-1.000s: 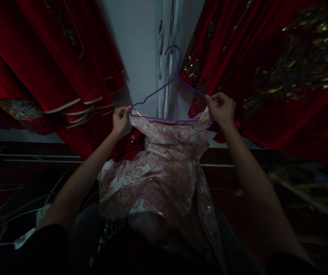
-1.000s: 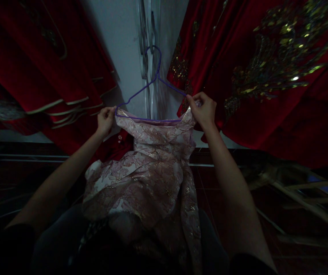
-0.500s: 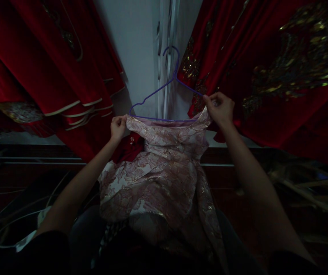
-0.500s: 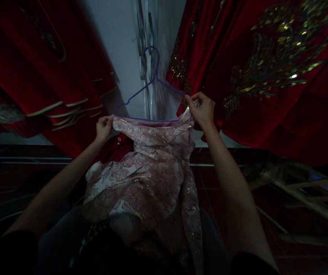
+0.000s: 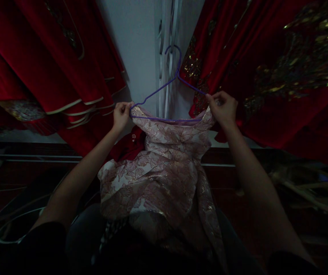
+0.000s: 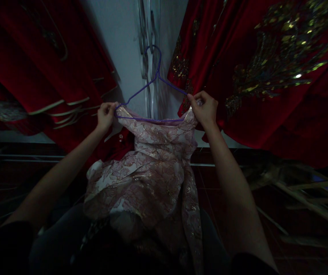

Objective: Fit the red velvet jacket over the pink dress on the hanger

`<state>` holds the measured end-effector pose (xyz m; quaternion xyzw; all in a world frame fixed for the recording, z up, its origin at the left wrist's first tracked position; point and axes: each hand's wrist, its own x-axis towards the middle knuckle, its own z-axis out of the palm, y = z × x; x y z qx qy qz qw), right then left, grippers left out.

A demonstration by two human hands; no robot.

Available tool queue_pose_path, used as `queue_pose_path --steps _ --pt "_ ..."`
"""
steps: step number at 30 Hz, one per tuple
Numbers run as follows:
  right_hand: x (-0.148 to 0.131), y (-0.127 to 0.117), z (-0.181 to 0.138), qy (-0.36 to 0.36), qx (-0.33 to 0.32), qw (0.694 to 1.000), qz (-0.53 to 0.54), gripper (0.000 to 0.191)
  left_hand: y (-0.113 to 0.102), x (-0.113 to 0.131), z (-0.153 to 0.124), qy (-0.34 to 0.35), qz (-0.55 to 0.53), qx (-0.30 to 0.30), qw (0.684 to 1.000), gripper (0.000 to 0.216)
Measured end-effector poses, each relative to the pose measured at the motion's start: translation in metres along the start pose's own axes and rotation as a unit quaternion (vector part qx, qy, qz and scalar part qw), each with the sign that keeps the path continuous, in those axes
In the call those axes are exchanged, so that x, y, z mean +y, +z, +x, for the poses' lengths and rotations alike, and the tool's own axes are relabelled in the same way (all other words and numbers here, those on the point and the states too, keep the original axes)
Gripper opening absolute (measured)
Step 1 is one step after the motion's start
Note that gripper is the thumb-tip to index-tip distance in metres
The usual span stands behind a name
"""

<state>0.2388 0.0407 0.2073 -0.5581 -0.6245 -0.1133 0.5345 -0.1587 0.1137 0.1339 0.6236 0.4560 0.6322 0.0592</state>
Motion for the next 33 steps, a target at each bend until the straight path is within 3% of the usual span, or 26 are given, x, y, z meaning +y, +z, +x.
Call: queue_pose_path --steps 10,17,27,33 --pt "0.003 0.003 -0.001 -0.002 -0.01 1.0 0.0 0.041 -0.019 -0.028 -0.036 -0.097 0.027 0.006 0.995 0.03" --pt "-0.001 0.001 -0.001 0.003 -0.006 1.0 0.009 0.043 -0.021 -0.027 -0.042 -0.088 0.018 0.014 0.996 0.024" --pt "0.0 0.002 -0.002 0.004 -0.012 1.0 0.003 0.039 -0.012 -0.01 -0.016 -0.028 -0.005 0.012 1.0 0.028" --pt "0.004 0.007 -0.002 0.007 -0.027 1.0 0.014 0.045 0.011 0.033 0.001 -0.007 -0.096 -0.082 0.992 0.038"
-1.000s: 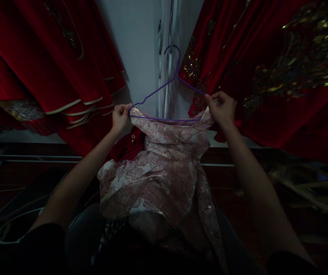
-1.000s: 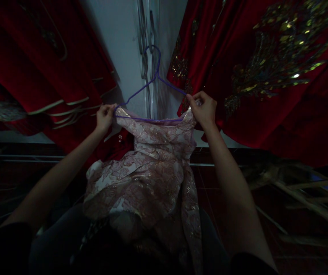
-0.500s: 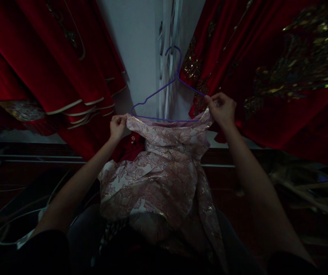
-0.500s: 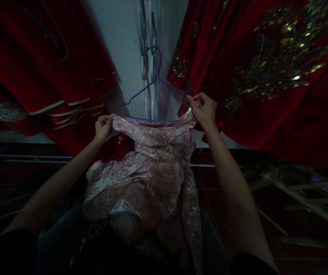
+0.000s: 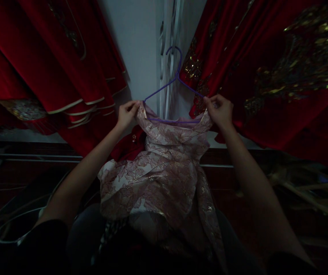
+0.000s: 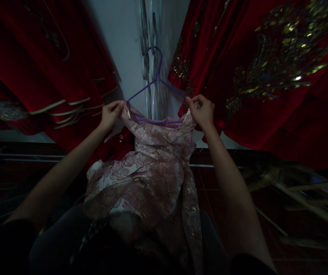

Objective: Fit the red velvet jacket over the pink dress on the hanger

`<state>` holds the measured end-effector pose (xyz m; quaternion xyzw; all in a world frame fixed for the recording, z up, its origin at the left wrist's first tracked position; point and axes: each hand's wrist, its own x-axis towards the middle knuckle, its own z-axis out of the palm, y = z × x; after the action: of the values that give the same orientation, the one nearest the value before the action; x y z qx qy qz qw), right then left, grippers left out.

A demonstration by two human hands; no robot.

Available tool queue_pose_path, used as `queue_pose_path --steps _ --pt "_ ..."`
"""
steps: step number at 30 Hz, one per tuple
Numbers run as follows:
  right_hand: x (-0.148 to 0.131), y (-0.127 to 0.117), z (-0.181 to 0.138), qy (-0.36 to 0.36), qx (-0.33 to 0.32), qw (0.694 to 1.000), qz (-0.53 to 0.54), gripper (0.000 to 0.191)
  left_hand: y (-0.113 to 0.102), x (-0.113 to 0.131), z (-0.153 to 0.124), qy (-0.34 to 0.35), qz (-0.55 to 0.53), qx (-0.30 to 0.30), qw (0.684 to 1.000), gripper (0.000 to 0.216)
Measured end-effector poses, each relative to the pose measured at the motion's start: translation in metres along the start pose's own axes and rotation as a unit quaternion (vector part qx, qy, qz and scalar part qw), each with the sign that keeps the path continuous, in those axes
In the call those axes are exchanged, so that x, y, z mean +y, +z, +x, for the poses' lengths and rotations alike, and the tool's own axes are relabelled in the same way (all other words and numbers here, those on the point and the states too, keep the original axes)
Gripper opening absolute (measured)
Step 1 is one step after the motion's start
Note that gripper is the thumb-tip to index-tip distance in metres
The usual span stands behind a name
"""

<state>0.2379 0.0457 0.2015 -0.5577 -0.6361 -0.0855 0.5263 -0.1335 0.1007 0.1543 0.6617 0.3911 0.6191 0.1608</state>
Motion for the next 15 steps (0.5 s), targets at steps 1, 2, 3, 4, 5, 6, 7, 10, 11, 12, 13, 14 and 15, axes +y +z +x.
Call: queue_pose_path --steps 1,2,3,4,5,6,7,10,11,12,13,14,15 --pt "0.0 0.001 0.001 -0.001 -0.006 1.0 0.002 0.046 0.003 0.006 0.001 0.002 -0.008 -0.022 1.0 0.04" --pt "-0.001 0.003 0.003 -0.003 -0.013 1.0 0.004 0.047 0.006 0.011 0.002 0.003 -0.013 -0.043 0.999 0.042" --pt "-0.003 0.005 0.005 -0.006 -0.021 1.0 0.006 0.048 0.007 0.013 0.003 0.002 -0.018 -0.06 0.998 0.042" --pt "-0.006 0.007 0.007 -0.011 -0.027 1.0 0.009 0.048 0.007 0.013 0.003 -0.002 -0.025 -0.071 0.997 0.042" --pt "-0.009 0.01 0.009 -0.016 -0.032 0.999 0.012 0.047 0.006 0.011 0.002 -0.012 -0.035 -0.073 0.997 0.041" --pt "-0.012 0.013 0.01 -0.021 -0.034 0.999 0.015 0.046 0.005 0.007 -0.001 -0.029 -0.05 -0.064 0.996 0.04" --pt "-0.014 0.016 0.011 -0.026 -0.034 0.999 0.018 0.045 0.003 0.001 -0.004 -0.055 -0.07 -0.044 0.995 0.038" --pt "-0.019 0.022 0.009 -0.025 -0.028 0.999 0.031 0.045 -0.003 -0.019 -0.028 -0.148 -0.13 0.008 0.98 0.033" --pt "-0.019 0.023 0.008 -0.023 -0.028 0.999 0.036 0.045 -0.006 -0.024 -0.039 -0.167 -0.136 -0.009 0.977 0.033" --pt "-0.019 0.023 0.007 -0.021 -0.03 0.999 0.039 0.046 -0.009 -0.029 -0.053 -0.165 -0.126 -0.039 0.977 0.036" --pt "-0.018 0.023 0.006 -0.018 -0.033 0.998 0.042 0.046 -0.013 -0.032 -0.067 -0.147 -0.097 -0.085 0.981 0.043" --pt "-0.017 0.023 0.005 -0.015 -0.037 0.998 0.044 0.047 -0.018 -0.034 -0.08 -0.115 -0.044 -0.134 0.983 0.055" --pt "-0.017 0.022 0.005 -0.013 -0.04 0.998 0.046 0.047 -0.023 -0.035 -0.093 -0.077 0.024 -0.174 0.981 0.066"
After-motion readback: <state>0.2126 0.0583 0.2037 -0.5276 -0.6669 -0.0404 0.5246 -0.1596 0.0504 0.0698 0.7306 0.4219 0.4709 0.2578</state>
